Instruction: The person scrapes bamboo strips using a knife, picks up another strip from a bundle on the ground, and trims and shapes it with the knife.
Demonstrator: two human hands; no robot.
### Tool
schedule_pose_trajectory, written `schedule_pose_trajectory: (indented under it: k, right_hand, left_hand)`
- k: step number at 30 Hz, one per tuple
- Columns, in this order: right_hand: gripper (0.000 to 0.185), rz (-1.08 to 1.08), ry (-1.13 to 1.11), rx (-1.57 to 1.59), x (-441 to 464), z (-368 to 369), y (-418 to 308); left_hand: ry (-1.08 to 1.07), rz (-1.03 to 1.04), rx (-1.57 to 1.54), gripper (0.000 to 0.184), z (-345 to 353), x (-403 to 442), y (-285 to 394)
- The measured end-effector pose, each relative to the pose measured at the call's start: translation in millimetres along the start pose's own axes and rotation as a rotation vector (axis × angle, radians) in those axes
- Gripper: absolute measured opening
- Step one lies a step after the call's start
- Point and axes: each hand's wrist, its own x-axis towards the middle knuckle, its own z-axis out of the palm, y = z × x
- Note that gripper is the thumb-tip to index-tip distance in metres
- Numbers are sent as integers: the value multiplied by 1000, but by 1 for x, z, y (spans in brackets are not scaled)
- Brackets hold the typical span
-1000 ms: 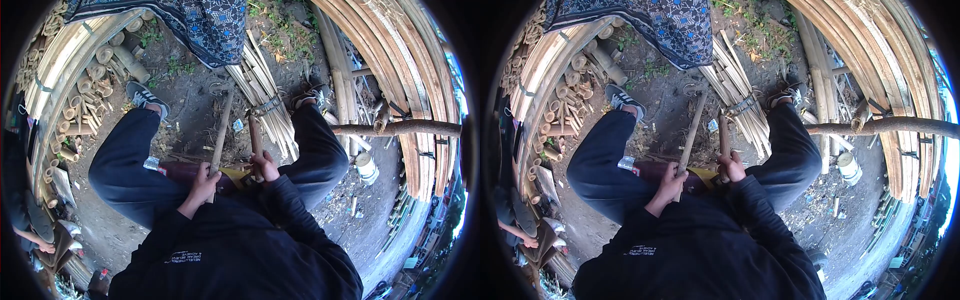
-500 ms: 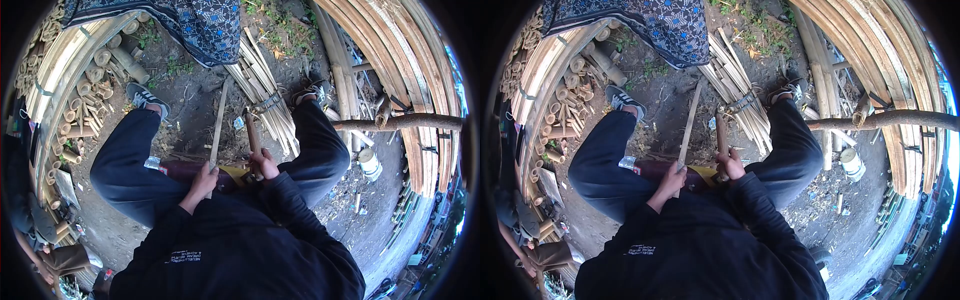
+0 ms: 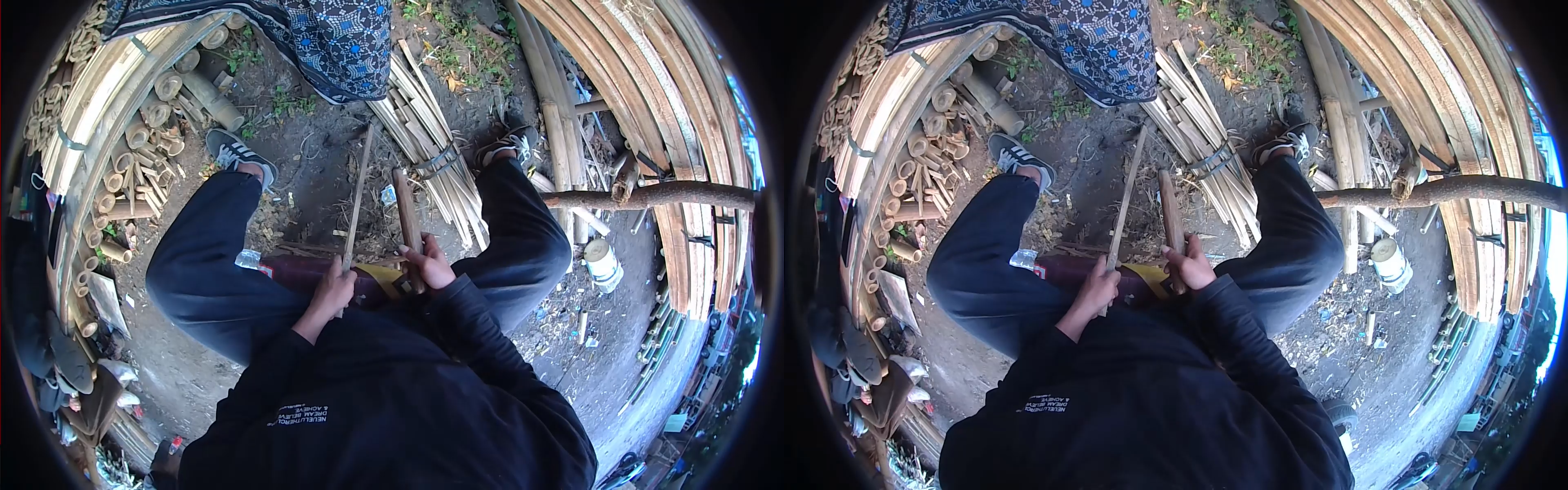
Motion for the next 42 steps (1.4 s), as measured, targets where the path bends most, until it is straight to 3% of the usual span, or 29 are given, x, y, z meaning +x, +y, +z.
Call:
schedule_pose_trajectory:
  k: [1, 3, 9, 14, 18, 21, 24, 26, 29, 42]
  right_hand:
    - [45, -22, -28, 36, 0, 1, -1]
    - [46, 7, -32, -9, -1, 4, -4]
    - [46, 102, 2, -241, -17, 18, -11]
    - [51, -67, -66, -316, -17, 15, 2]
    - [54, 26, -162, -332, -22, 14, -2]
    - [58, -41, -183, -435, -31, 20, -15]
    - [66, 70, -226, -446, -38, 21, -21]
    - [73, -226, -240, -590, -35, 16, -10]
    - [81, -106, -258, -612, -42, 13, -19]
    - [74, -49, -216, -702, -51, 31, -43]
  left_hand:
    - [86, 79, -77, 18, -1, 6, -3]
    - [178, 161, -161, 18, -3, 16, -12]
    - [153, 85, -186, 26, -1, 23, -21]
    - [-20, 11, -484, 13, 0, 3, 6]
    - [-40, 37, -480, 12, 0, 0, 9]
    - [-37, 31, -499, 13, 2, -6, 14]
    - [-48, 17, -515, 13, 4, -9, 11]
    - [-17, 79, -442, 20, 6, -7, 9]
    - [-15, 91, -394, 23, 6, -9, 12]
    - [-69, 105, -451, 18, -1, -9, 14]
